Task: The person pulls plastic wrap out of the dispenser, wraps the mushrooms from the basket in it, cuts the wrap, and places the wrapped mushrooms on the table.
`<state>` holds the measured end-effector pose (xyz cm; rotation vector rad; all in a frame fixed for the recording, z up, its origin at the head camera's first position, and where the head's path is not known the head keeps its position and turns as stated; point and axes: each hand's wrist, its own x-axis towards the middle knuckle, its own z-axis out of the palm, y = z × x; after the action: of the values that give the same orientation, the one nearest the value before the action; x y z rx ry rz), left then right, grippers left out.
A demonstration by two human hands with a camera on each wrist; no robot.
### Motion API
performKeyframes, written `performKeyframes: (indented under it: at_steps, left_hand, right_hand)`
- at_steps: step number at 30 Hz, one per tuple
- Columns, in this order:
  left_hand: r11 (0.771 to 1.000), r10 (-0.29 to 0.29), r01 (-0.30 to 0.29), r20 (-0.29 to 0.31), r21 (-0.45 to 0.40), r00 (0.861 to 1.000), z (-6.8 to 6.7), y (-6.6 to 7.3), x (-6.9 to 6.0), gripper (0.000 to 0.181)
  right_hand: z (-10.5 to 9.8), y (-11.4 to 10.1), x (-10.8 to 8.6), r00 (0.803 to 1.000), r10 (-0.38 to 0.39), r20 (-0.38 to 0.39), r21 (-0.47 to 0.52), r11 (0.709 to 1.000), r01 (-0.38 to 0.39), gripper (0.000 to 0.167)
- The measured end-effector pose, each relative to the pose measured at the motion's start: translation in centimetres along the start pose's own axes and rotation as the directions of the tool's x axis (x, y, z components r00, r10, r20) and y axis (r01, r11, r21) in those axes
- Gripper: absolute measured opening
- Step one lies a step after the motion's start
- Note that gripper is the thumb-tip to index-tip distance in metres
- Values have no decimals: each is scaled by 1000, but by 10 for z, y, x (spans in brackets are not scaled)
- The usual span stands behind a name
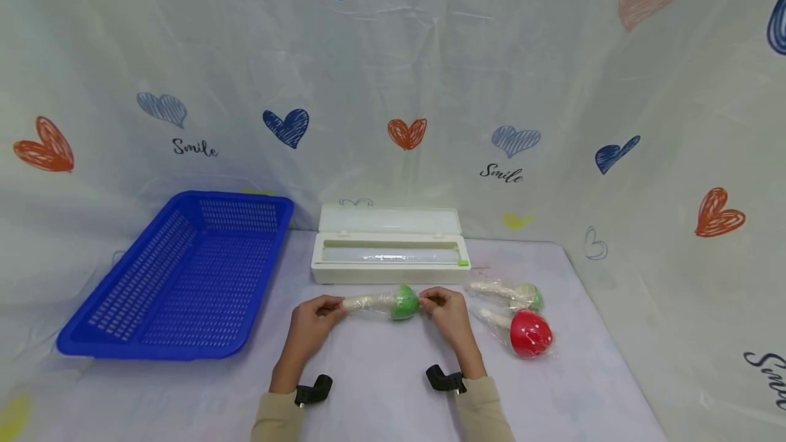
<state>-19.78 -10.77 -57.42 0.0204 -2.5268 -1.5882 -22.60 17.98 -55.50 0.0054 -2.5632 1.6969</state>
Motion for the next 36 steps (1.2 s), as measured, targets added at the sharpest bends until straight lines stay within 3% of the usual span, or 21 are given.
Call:
performKeyframes:
  at_steps: [12, 22, 30, 36]
  left_hand:
    - [1000, -6, 6, 17, 4, 1000, -4, 1, 1, 24]
    - [1000, -11, 11, 16, -18, 1000, -4, 3, 0, 24]
    - [999, 40, -41, 42, 23, 998, -2, 2, 1, 25]
    - [999, 12, -15, 79, 33, 997, 0, 3, 0, 26]
  right_hand:
    - [2, 1, -3, 998, 53, 28, 85, 995, -55, 5]
    - [1, -4, -5, 996, 81, 43, 69, 994, -83, 7]
    - [-2, -8, -4, 994, 73, 87, 158, 984, -86, 24]
    - [-5, -9, -6, 993, 59, 101, 96, 993, -68, 24]
